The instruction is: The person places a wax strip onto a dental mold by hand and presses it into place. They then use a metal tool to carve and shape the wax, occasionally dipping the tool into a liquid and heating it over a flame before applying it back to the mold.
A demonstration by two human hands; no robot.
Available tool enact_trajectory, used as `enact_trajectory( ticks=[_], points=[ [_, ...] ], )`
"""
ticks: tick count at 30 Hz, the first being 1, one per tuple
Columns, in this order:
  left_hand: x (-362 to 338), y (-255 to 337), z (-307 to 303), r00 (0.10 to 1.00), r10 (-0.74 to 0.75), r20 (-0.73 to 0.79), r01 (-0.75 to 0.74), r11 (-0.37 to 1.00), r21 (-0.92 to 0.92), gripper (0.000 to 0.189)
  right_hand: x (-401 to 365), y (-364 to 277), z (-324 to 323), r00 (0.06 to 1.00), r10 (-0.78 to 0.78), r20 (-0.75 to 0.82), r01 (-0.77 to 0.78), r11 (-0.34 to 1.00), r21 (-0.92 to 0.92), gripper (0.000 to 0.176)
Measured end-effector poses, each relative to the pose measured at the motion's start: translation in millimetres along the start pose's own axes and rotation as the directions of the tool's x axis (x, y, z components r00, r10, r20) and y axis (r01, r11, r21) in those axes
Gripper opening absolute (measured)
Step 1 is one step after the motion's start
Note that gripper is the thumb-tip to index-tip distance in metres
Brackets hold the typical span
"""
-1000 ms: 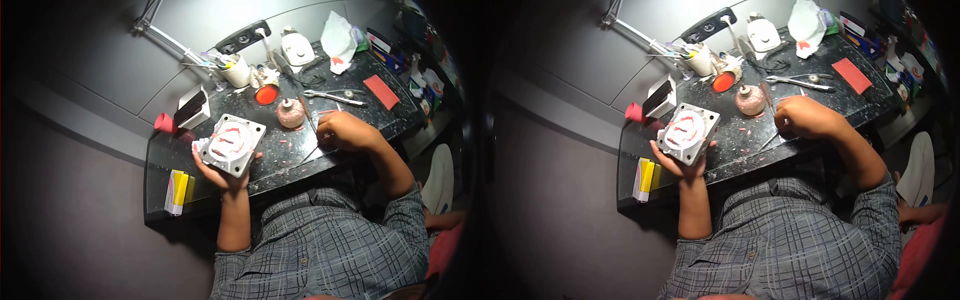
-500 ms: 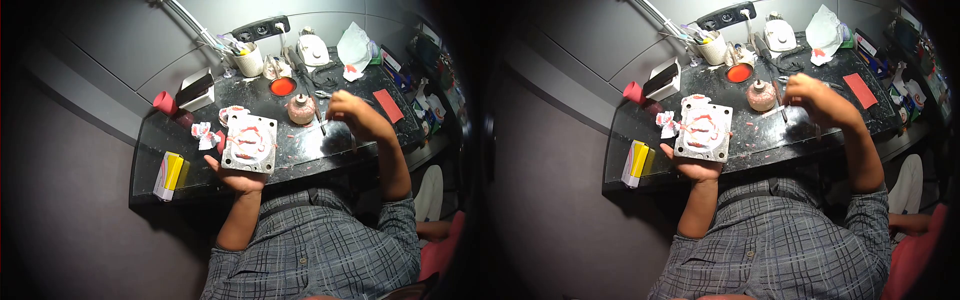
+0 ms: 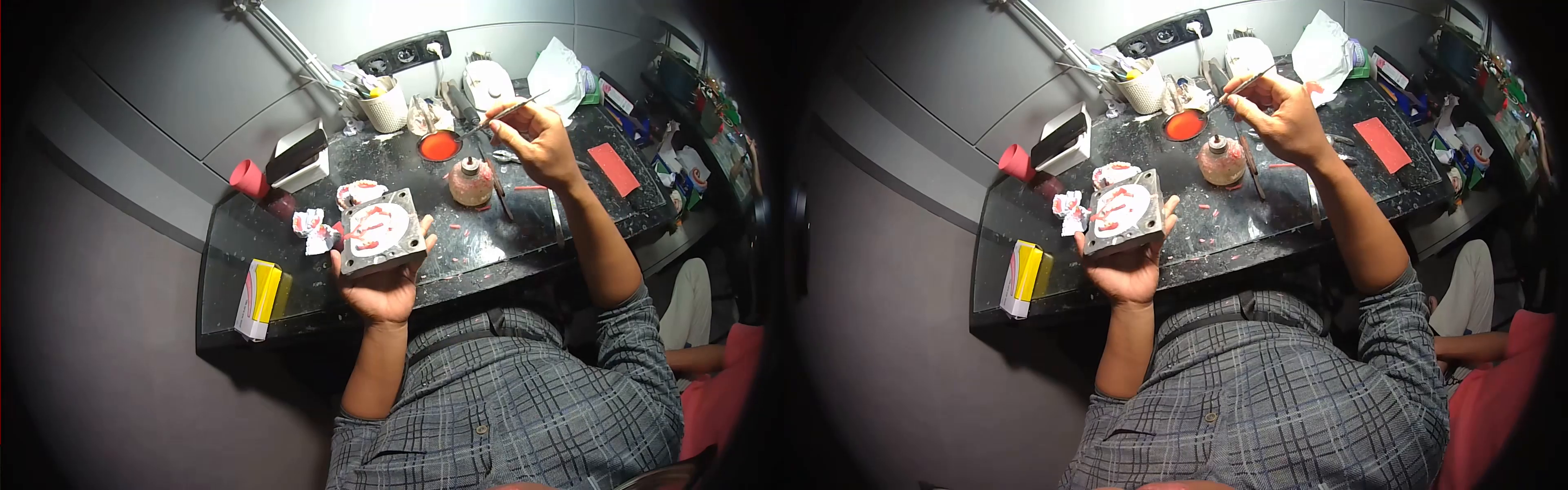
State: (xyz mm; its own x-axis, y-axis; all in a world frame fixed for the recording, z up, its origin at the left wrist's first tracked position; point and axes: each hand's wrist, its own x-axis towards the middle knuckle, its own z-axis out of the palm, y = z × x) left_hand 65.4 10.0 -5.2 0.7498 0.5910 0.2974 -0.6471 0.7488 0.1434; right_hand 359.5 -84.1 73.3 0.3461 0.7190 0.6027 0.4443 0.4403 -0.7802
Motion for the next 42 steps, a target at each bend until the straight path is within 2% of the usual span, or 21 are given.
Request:
enact_trajectory(
  ticks=[2, 3, 6, 10, 12, 13, 14, 16, 17, 22, 24, 25, 27, 33, 42],
  points=[
    [-1, -1, -3, 1.0, 0.002, 0.005, -0.002, 0.996, 0.089, 0.106, -4, 2, 2, 1.0, -0.003, -0.022, 0.003, 1.0, -0.001, 0.016],
    [-3, -1, -3, 1.0, 0.024, 0.012, -0.026, 0.981, 0.195, 0.104, -5, 3, 1, 1.0, -0.007, -0.012, 0.007, 1.0, -0.015, 0.017],
    [-5, -2, -5, 0.999, 0.038, -0.003, -0.036, 0.962, 0.271, 0.102, -7, 6, 2, 1.0, -0.023, 0.004, 0.023, 0.999, -0.036, 0.018],
    [-5, -2, -4, 1.0, -0.013, 0.006, 0.011, 0.971, 0.237, 0.101, -9, 5, 4, 1.0, 0.003, -0.028, -0.004, 1.0, -0.016, 0.017],
    [-5, -4, -1, 1.0, 0.015, -0.008, -0.013, 0.957, 0.291, 0.104, -9, 6, 2, 0.999, 0.026, -0.033, -0.027, 1.0, -0.008, 0.017],
    [-4, -4, -2, 1.0, 0.014, -0.008, -0.011, 0.957, 0.29, 0.104, -9, 4, 2, 0.997, 0.006, -0.082, -0.002, 0.999, 0.05, 0.017],
    [-4, -3, -3, 1.0, -0.019, -0.013, 0.022, 0.973, 0.23, 0.106, -10, 1, -2, 0.99, 0.078, -0.116, -0.063, 0.99, 0.128, 0.016],
    [-3, -1, -5, 0.998, -0.052, -0.016, 0.054, 0.985, 0.164, 0.108, -15, -11, -11, 0.982, 0.111, -0.154, -0.086, 0.983, 0.162, 0.014],
    [-3, -1, -7, 0.998, -0.045, -0.036, 0.05, 0.985, 0.164, 0.109, -18, -6, -14, 0.981, 0.071, -0.178, -0.038, 0.982, 0.186, 0.012],
    [-4, -5, -4, 0.998, -0.038, -0.048, 0.045, 0.988, 0.149, 0.11, -34, 8, -16, 0.972, 0.149, -0.181, -0.119, 0.979, 0.167, 0.013],
    [-7, -7, -3, 0.999, 0.0, -0.053, 0.017, 0.946, 0.324, 0.109, -36, 12, -15, 0.972, 0.162, -0.168, -0.126, 0.971, 0.205, 0.012],
    [-8, -8, -3, 0.998, -0.001, -0.055, 0.019, 0.946, 0.323, 0.109, -37, 13, -15, 0.968, 0.188, -0.167, -0.15, 0.964, 0.218, 0.013],
    [-10, -10, -3, 0.997, 0.051, -0.054, -0.019, 0.881, 0.473, 0.106, -37, 15, -14, 0.971, 0.174, -0.164, -0.138, 0.967, 0.213, 0.013],
    [-10, -8, -1, 0.997, -0.041, -0.068, 0.062, 0.935, 0.35, 0.107, -39, 19, -14, 0.968, 0.186, -0.171, -0.145, 0.964, 0.223, 0.013],
    [-10, -2, -13, 0.994, -0.034, -0.103, 0.063, 0.953, 0.295, 0.104, -39, 20, -14, 0.968, 0.189, -0.162, -0.15, 0.962, 0.227, 0.013]
  ],
)
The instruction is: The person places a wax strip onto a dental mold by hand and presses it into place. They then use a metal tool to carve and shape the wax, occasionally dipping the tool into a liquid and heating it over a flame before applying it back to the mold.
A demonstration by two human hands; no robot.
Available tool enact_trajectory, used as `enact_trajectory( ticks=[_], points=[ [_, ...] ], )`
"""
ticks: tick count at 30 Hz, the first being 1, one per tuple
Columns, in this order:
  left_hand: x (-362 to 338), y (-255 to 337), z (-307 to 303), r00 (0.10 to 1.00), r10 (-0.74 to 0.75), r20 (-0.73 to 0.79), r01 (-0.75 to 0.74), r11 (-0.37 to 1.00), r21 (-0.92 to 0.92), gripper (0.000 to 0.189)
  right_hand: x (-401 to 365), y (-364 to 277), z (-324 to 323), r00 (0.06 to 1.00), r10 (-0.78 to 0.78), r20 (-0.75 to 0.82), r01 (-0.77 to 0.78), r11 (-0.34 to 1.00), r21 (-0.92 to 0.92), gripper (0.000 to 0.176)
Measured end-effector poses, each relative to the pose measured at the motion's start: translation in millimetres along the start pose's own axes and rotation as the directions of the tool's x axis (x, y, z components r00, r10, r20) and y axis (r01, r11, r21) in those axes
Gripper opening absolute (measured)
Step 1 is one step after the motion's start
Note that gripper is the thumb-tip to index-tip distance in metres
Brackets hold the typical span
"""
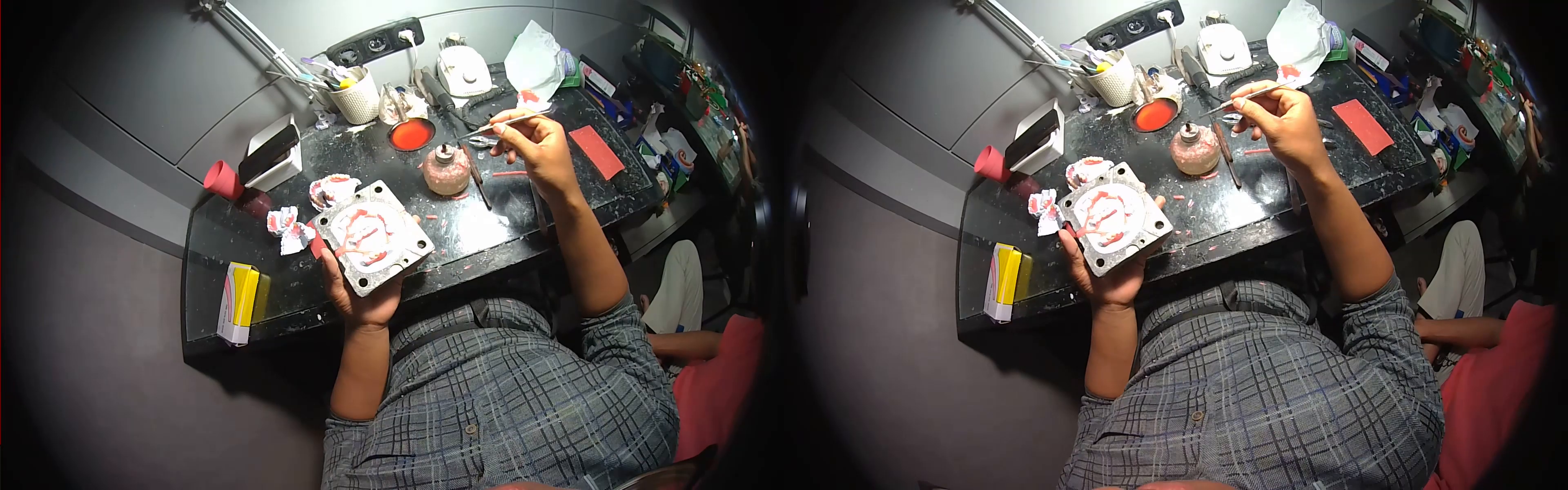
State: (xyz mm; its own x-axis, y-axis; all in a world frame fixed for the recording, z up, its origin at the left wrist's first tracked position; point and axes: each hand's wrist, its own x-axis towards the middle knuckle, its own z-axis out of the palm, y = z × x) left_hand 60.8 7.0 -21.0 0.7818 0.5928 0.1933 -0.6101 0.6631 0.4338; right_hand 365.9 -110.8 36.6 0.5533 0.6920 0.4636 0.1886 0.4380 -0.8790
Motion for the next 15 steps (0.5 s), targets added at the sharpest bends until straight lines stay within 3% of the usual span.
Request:
enact_trajectory(
  ticks=[4, 6, 9, 15],
  points=[
    [1.0, 1.2, 3.9, 0.998, -0.032, 0.046, 0.034, 0.999, -0.037, 0.103, -0.5, -0.4, 0.6, 1.0, -0.003, -0.001, 0.003, 1.0, -0.011, 0.013],
    [0.9, 1.2, 9.2, 0.994, -0.037, 0.1, 0.04, 0.999, -0.025, 0.09, -0.7, 0.0, 0.4, 1.0, -0.003, 0.001, 0.003, 1.0, -0.014, 0.013],
    [1.3, -1.3, 4.9, 1.0, 0.012, 0.005, -0.012, 1.0, -0.016, 0.089, -0.8, -0.3, 0.7, 1.0, -0.001, 0.002, 0.001, 1.0, -0.015, 0.013],
    [1.9, -1.4, 9.7, 0.997, -0.014, 0.075, 0.018, 0.999, -0.045, 0.086, -0.3, 1.1, 0.5, 1.0, -0.01, 0.007, 0.01, 1.0, -0.003, 0.013]
  ],
)
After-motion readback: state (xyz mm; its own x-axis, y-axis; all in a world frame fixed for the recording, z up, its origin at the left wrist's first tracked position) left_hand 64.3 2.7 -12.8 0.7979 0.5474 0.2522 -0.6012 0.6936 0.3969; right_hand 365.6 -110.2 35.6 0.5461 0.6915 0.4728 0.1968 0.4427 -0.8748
